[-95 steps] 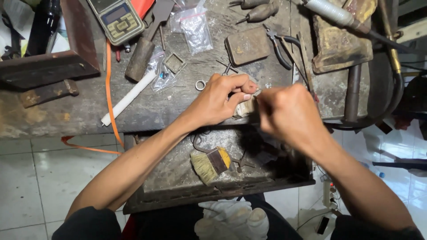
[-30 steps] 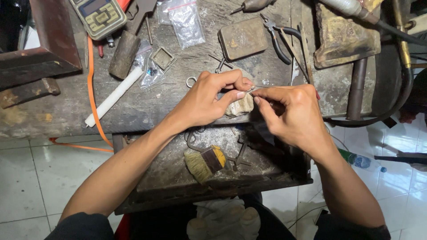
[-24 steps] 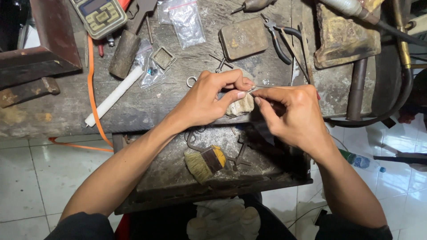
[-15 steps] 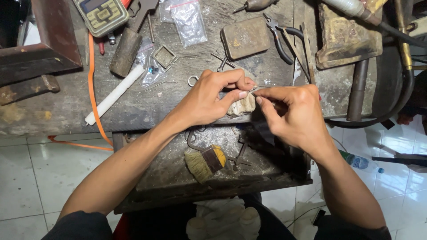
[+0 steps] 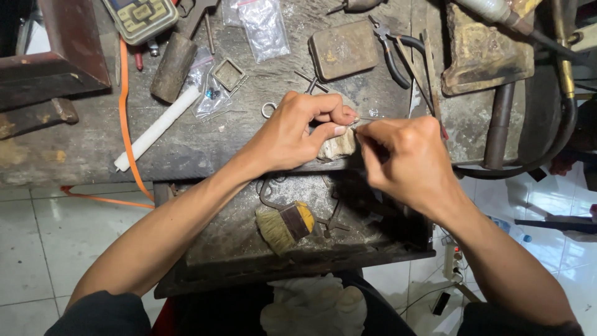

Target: A person uses a fine metal tool to work on a small jewelry component and then cleans the piece with a small brush.

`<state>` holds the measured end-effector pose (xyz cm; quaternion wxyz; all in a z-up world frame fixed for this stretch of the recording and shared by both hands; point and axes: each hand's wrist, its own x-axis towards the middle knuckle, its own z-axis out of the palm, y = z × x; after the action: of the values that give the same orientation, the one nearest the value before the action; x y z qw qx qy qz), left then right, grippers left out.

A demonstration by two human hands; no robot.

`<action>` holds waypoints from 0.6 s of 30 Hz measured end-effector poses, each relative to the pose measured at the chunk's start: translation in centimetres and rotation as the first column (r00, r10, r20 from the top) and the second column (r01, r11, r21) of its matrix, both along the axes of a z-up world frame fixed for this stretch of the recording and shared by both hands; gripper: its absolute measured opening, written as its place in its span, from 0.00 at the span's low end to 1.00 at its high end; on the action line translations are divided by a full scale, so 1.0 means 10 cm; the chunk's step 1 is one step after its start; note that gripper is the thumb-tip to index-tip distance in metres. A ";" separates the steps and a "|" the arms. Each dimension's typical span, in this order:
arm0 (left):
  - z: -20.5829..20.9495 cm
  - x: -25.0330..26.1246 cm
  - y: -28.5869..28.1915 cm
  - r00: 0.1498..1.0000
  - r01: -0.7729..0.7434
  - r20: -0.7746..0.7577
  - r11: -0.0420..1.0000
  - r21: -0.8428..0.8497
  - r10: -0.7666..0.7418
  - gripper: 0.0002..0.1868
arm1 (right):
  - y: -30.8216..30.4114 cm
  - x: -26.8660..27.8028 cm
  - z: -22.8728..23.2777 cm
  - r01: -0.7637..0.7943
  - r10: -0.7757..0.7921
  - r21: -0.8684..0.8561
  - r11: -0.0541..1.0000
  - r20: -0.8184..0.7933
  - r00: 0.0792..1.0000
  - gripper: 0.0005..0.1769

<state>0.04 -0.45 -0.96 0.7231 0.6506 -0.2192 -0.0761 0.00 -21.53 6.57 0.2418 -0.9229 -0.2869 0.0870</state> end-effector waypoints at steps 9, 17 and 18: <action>-0.01 0.02 0.01 1.000 0.011 -0.004 1.000 0.004 -0.011 0.02 | -0.04 0.03 -0.04 -0.095 0.096 -0.008 0.995 0.074 0.993 0.07; 0.00 0.03 0.02 1.000 0.018 -0.020 1.000 0.016 -0.018 0.02 | -0.02 0.08 0.01 -0.098 0.099 -0.041 0.994 0.016 0.995 0.03; 0.00 0.01 0.01 0.999 0.028 -0.030 0.999 0.015 -0.028 0.02 | -0.05 0.05 -0.03 -0.114 0.116 -0.093 0.989 0.021 0.993 0.06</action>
<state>0.18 -0.31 -0.98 0.7200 0.6520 -0.2169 -0.0976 0.53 -21.98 6.25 0.1897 -0.9161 -0.3384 0.1015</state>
